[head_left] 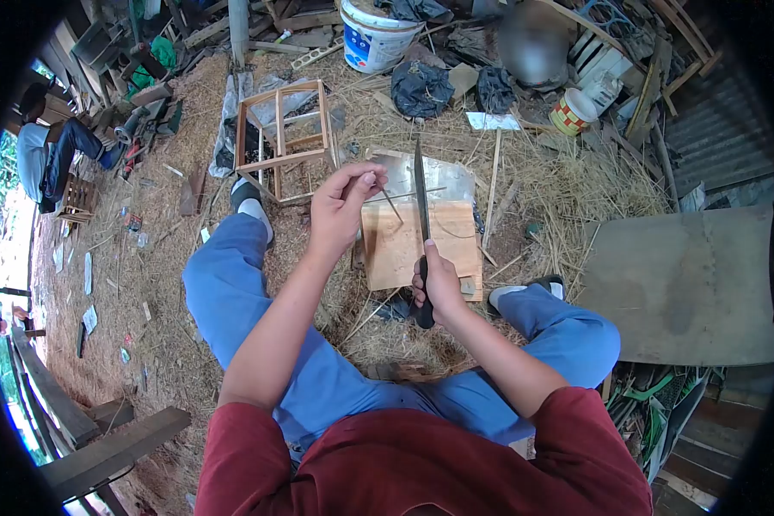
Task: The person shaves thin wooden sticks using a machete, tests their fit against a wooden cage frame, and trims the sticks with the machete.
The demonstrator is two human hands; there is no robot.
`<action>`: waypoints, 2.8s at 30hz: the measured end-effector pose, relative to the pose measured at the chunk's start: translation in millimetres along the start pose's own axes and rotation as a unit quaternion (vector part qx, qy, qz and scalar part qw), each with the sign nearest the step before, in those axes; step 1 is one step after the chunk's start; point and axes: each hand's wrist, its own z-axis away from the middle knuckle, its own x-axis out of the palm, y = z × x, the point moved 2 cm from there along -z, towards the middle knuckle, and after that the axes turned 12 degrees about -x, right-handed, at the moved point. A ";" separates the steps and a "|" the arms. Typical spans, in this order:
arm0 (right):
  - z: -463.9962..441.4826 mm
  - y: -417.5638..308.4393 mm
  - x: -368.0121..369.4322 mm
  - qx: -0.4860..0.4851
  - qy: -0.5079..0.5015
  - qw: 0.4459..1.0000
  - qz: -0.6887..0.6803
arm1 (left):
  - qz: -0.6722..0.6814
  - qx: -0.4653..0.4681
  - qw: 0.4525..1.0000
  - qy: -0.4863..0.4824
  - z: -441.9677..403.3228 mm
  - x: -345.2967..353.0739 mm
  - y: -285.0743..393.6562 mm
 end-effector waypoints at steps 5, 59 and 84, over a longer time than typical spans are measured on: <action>2.3 2.4 -4.3 -0.006 0.007 1.000 0.016 | -0.074 0.040 0.996 -0.012 4.8 2.5 4.4; -3.9 -11.5 64.7 -0.352 -0.189 0.886 0.234 | 0.207 -0.122 0.969 0.054 13.8 -67.0 20.5; -28.7 -20.9 70.5 -0.117 -0.103 0.979 0.132 | -0.680 -0.119 0.706 0.158 -80.1 -157.0 -1.7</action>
